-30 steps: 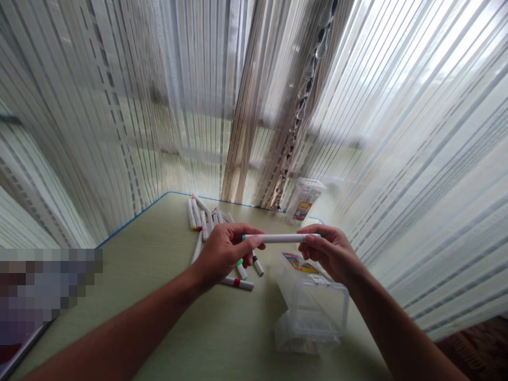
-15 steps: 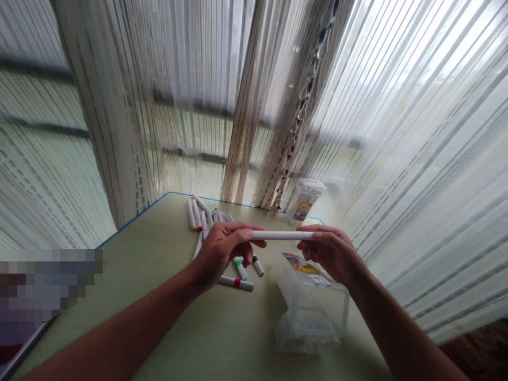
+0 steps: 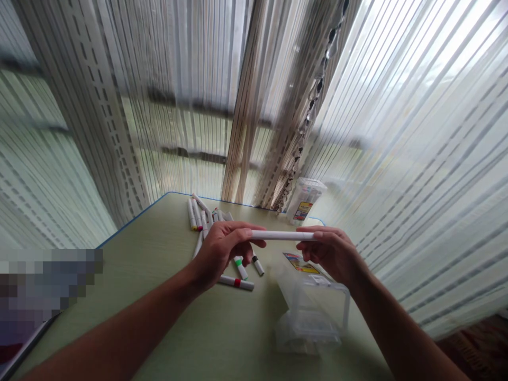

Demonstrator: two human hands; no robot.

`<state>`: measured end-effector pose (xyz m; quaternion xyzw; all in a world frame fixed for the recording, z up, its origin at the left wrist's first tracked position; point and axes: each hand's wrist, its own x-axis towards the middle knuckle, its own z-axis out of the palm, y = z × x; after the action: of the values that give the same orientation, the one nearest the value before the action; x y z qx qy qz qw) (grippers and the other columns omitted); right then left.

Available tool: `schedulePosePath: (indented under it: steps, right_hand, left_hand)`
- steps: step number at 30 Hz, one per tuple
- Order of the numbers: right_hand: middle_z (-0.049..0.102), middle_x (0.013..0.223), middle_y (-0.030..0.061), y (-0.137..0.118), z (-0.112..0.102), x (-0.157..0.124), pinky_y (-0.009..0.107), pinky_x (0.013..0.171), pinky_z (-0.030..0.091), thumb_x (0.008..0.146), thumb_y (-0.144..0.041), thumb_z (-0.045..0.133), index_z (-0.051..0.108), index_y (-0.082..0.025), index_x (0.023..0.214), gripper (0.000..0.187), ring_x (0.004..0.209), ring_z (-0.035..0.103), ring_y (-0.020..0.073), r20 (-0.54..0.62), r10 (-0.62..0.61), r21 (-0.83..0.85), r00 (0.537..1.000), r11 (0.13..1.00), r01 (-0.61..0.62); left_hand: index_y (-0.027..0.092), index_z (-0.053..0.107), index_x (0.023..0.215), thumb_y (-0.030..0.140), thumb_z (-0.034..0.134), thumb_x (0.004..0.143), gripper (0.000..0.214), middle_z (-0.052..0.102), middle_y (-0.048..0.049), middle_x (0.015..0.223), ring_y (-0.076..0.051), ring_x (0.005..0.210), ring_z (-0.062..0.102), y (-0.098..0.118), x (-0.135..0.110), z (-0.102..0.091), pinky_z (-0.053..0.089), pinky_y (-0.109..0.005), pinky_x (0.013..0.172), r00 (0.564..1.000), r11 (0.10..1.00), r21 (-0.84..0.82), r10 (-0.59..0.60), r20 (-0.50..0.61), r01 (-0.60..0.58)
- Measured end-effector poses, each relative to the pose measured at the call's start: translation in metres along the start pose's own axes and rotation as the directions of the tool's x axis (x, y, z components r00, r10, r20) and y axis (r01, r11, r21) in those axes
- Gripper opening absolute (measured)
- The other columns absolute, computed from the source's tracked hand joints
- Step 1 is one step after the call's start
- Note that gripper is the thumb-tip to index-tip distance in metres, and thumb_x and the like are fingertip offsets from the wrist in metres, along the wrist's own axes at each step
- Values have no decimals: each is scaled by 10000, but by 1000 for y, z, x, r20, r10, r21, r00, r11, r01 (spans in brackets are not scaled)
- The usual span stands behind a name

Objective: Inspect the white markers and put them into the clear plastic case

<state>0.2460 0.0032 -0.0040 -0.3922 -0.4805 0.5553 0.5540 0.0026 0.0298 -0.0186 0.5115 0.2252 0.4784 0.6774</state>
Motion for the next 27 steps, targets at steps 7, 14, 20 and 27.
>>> schedulePosePath:
  steps: [7, 14, 20, 27]
  right_hand:
    - [705, 556, 48, 7, -2, 2, 208, 411, 385, 675, -292, 849, 792, -157, 807, 197, 440, 590, 114, 28, -64, -61, 998, 996, 66]
    - [676, 524, 23, 12, -4, 2, 194, 418, 394, 618, -294, 904, 774, -149, 772, 248, 419, 530, 84, 2, -61, -125, 998, 990, 61]
    - [689, 551, 29, 12, -4, 2, 181, 423, 386, 669, -293, 879, 781, -154, 803, 216, 443, 567, 86, 27, -68, -114, 997, 991, 71]
    - [718, 595, 51, 11, -5, 3, 175, 425, 384, 710, -286, 851, 792, -157, 835, 189, 455, 584, 81, 44, -75, -63, 996, 995, 78]
  left_hand:
    - [81, 735, 930, 279, 745, 778, 250, 705, -56, 713, -76, 457, 545, -1, 1, 2, 461, -189, 420, 1000, 984, 176, 10, -27, -5]
    - [104, 726, 860, 211, 796, 721, 188, 657, 0, 659, -60, 459, 527, -8, 2, 0, 443, -155, 412, 998, 958, 284, 43, -37, -31]
    - [104, 735, 861, 236, 799, 724, 201, 667, -9, 673, -66, 459, 529, -7, 2, 0, 448, -164, 408, 999, 959, 282, 42, -33, -31]
    - [84, 751, 946, 331, 779, 761, 310, 711, -64, 713, -72, 457, 533, -6, 3, 0, 454, -183, 413, 998, 969, 246, 31, -51, -18]
